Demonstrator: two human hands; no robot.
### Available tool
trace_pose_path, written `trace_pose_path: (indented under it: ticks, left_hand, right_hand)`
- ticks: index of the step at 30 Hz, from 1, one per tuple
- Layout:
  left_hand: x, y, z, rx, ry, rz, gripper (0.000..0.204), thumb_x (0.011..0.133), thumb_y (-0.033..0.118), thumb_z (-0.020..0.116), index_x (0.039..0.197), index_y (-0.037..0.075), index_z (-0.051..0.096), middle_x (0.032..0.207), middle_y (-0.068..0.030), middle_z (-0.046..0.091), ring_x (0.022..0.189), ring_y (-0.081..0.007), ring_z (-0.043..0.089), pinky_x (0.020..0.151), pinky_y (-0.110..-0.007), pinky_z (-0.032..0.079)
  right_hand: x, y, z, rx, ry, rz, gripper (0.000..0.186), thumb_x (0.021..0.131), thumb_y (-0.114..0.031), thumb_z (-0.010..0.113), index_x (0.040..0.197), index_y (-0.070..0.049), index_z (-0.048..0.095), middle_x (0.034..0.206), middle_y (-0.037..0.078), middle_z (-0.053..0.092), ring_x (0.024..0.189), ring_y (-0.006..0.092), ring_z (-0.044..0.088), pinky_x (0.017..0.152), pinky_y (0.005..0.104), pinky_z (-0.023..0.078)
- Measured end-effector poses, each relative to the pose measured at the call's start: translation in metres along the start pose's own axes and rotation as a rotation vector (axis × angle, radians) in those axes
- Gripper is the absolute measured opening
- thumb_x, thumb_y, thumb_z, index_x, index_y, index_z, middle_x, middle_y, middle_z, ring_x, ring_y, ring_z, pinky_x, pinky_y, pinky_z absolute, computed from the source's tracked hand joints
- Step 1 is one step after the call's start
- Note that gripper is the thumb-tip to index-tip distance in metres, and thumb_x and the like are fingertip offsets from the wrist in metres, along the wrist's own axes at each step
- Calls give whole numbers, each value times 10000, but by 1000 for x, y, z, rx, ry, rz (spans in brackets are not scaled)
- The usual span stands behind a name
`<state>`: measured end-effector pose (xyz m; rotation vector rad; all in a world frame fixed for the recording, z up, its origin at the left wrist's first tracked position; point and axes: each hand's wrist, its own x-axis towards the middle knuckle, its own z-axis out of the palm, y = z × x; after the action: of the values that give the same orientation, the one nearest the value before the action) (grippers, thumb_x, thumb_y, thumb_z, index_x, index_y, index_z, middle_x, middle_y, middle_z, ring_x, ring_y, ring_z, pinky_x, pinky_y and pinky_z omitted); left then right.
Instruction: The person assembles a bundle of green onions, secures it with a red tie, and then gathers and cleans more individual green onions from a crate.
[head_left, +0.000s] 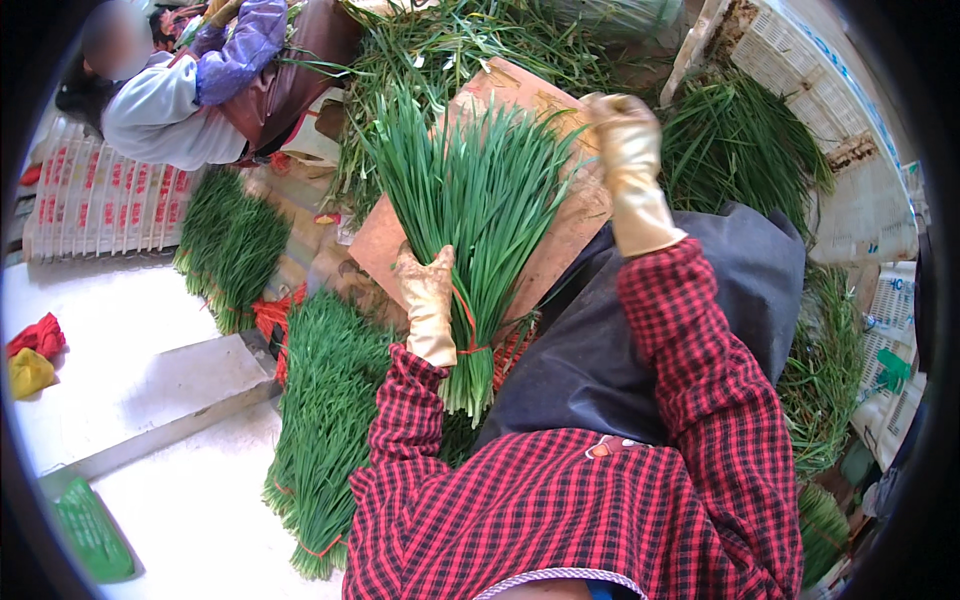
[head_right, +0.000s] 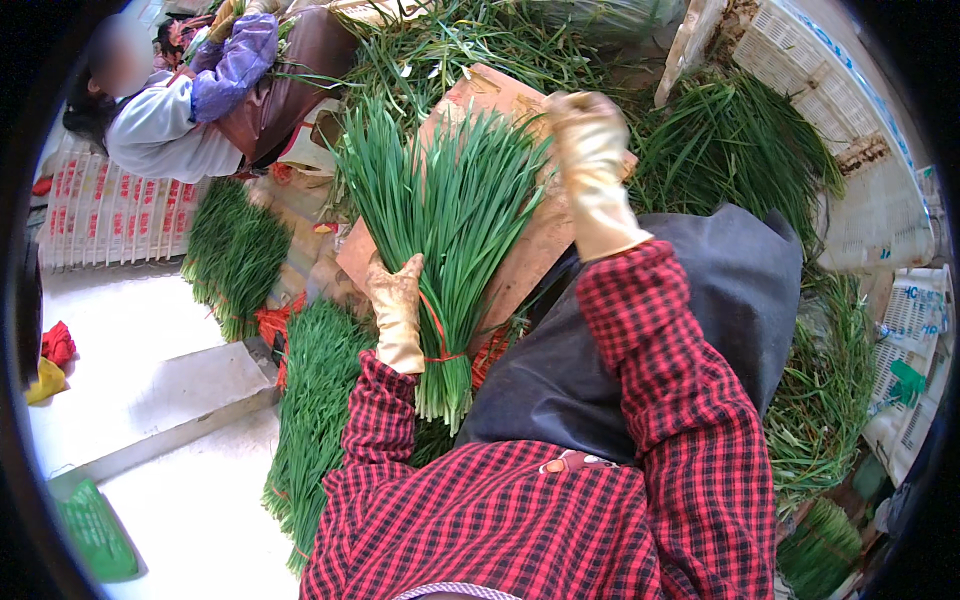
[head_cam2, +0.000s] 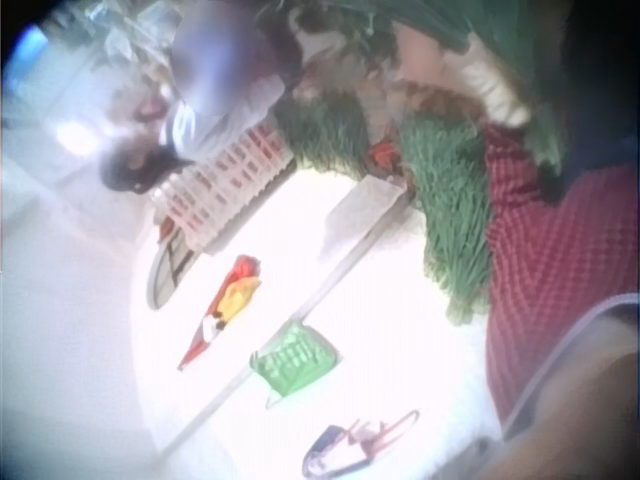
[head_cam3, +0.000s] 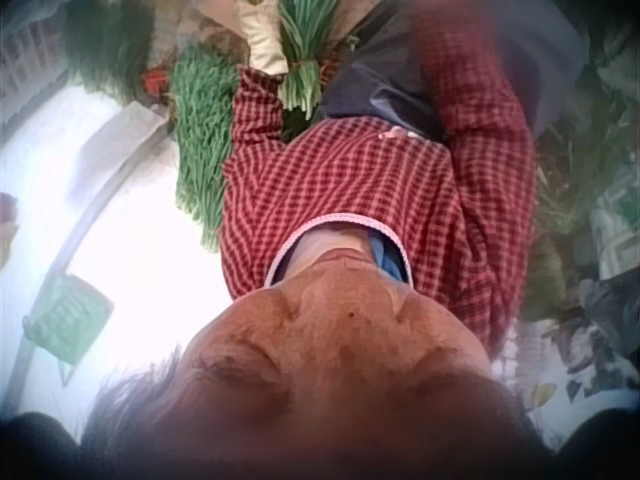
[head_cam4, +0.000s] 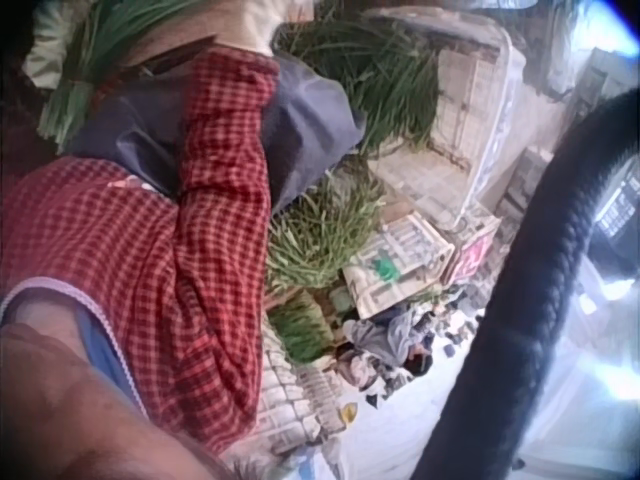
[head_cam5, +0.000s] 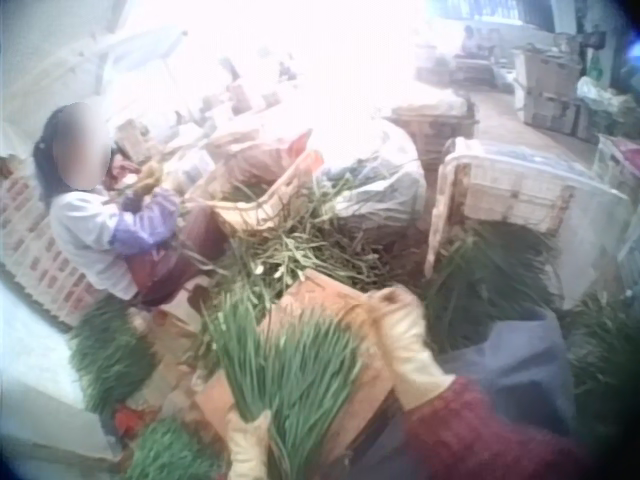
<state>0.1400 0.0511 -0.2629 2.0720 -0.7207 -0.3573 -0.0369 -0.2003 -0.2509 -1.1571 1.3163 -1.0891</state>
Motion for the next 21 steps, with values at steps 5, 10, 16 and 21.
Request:
trace_pose_path:
  ticks: [5,10,16,21]
  left_hand:
    - [2,-8,-9,68,27,79,403,755,142,762,1075,-55,615,925,-182,696,797,-325,673,771,-392,525]
    - [5,-5,-10,117,-177,-57,598,778,233,772,1245,-50,529,1117,-238,642,1003,-362,631,897,-406,484]
    - [-33,24,-20,571,-195,250,980,786,431,751,1502,58,195,1379,-282,463,1267,-428,458,1055,-450,390]
    - [-95,17,-7,829,-182,144,1194,676,441,814,1515,15,78,1519,-262,243,1388,-392,291,1125,-527,251]
  right_hand:
    - [32,-14,-27,-34,255,-75,345,811,-222,715,1074,-9,645,927,98,698,763,180,645,757,293,531]
    - [36,6,-16,-83,105,16,481,811,-170,682,1234,17,550,1122,141,667,1023,229,639,914,311,482]
    - [35,0,-21,-77,74,61,302,882,-125,652,1156,-5,616,973,55,674,810,121,632,723,236,495]
    - [19,-18,-17,126,-73,165,251,914,-117,612,1150,-33,630,1022,54,696,797,101,639,692,214,495]
